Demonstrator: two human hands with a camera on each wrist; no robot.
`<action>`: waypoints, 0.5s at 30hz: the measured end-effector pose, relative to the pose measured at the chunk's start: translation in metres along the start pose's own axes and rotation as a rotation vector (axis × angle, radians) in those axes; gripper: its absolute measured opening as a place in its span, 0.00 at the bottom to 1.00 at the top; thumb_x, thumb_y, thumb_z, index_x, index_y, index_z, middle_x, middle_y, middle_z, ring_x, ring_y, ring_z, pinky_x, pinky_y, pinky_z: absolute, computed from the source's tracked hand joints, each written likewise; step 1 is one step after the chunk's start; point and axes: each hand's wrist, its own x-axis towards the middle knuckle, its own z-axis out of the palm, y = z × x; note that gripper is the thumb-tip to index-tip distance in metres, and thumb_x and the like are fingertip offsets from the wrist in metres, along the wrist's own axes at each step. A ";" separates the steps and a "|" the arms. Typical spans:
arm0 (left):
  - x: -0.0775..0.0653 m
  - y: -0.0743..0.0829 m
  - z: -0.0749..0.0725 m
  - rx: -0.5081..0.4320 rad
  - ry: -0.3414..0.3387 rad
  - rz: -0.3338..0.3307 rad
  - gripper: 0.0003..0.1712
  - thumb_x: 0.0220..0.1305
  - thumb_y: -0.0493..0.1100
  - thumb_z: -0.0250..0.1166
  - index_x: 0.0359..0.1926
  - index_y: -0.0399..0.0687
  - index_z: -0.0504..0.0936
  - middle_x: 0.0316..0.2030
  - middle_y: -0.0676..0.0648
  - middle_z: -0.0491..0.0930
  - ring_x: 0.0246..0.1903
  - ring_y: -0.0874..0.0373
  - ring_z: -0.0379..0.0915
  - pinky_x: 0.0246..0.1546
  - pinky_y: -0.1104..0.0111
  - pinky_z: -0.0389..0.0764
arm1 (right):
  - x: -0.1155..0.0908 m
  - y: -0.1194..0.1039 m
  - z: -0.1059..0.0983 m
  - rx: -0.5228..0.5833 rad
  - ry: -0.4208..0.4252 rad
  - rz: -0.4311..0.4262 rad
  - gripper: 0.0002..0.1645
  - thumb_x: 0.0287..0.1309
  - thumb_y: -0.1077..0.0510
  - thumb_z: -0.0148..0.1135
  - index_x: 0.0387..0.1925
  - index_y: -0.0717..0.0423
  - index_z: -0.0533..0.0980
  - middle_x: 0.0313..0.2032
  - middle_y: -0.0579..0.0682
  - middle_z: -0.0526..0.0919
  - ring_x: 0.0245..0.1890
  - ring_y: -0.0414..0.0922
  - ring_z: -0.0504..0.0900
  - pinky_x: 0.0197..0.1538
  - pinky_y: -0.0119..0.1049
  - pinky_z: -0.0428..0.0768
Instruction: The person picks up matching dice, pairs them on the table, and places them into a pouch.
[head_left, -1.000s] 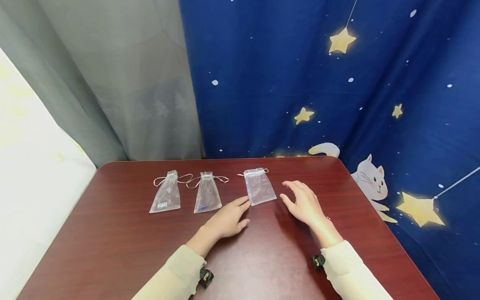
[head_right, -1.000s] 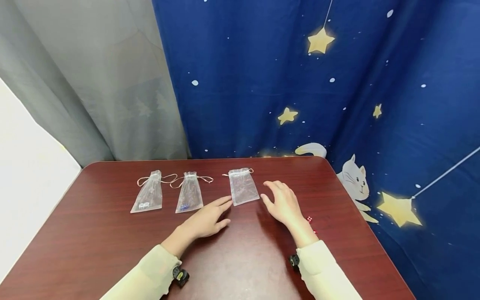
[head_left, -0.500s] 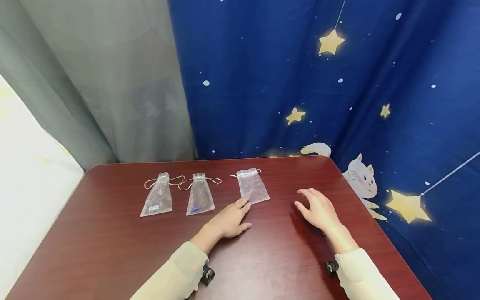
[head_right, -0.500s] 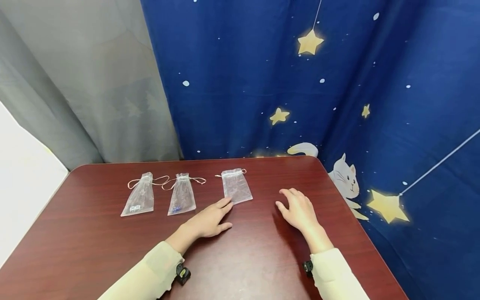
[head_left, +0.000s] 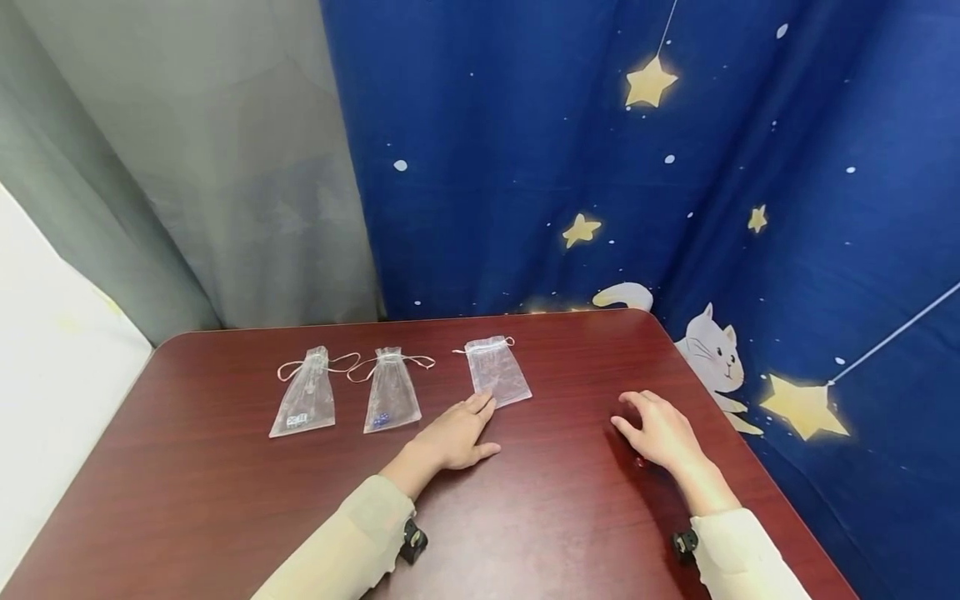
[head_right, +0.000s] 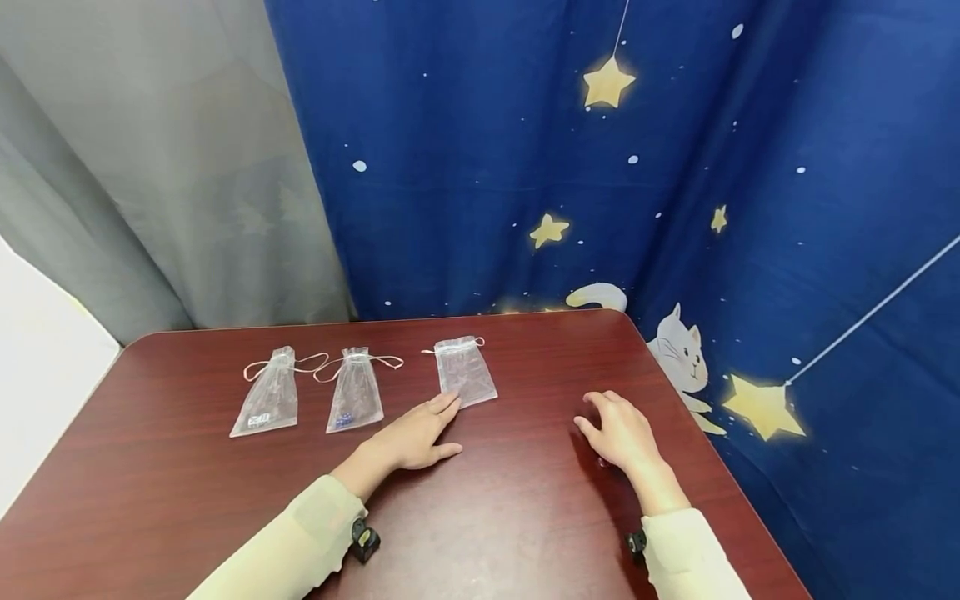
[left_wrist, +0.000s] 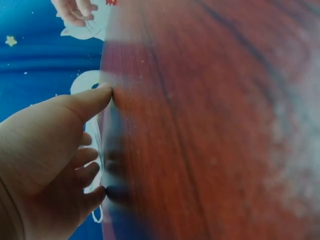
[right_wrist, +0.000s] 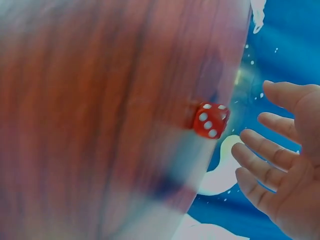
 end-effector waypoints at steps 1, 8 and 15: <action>0.000 -0.001 0.000 0.008 -0.004 -0.001 0.44 0.70 0.58 0.63 0.72 0.29 0.64 0.74 0.33 0.59 0.74 0.39 0.54 0.73 0.51 0.58 | -0.001 0.001 0.001 -0.001 -0.003 0.001 0.22 0.60 0.52 0.71 0.53 0.59 0.81 0.48 0.59 0.84 0.47 0.58 0.82 0.49 0.60 0.79; -0.006 0.000 -0.004 0.018 -0.045 -0.013 0.43 0.71 0.58 0.62 0.71 0.29 0.65 0.74 0.34 0.59 0.74 0.40 0.55 0.73 0.51 0.58 | -0.008 0.008 0.000 0.015 -0.041 0.007 0.21 0.60 0.50 0.72 0.49 0.59 0.82 0.42 0.55 0.85 0.43 0.55 0.83 0.47 0.59 0.80; -0.012 0.000 -0.005 0.016 -0.068 -0.023 0.43 0.71 0.59 0.62 0.72 0.31 0.65 0.75 0.36 0.59 0.75 0.43 0.54 0.73 0.52 0.58 | -0.007 0.014 0.002 0.022 -0.094 0.000 0.21 0.57 0.49 0.74 0.46 0.58 0.82 0.35 0.50 0.83 0.37 0.49 0.82 0.41 0.54 0.81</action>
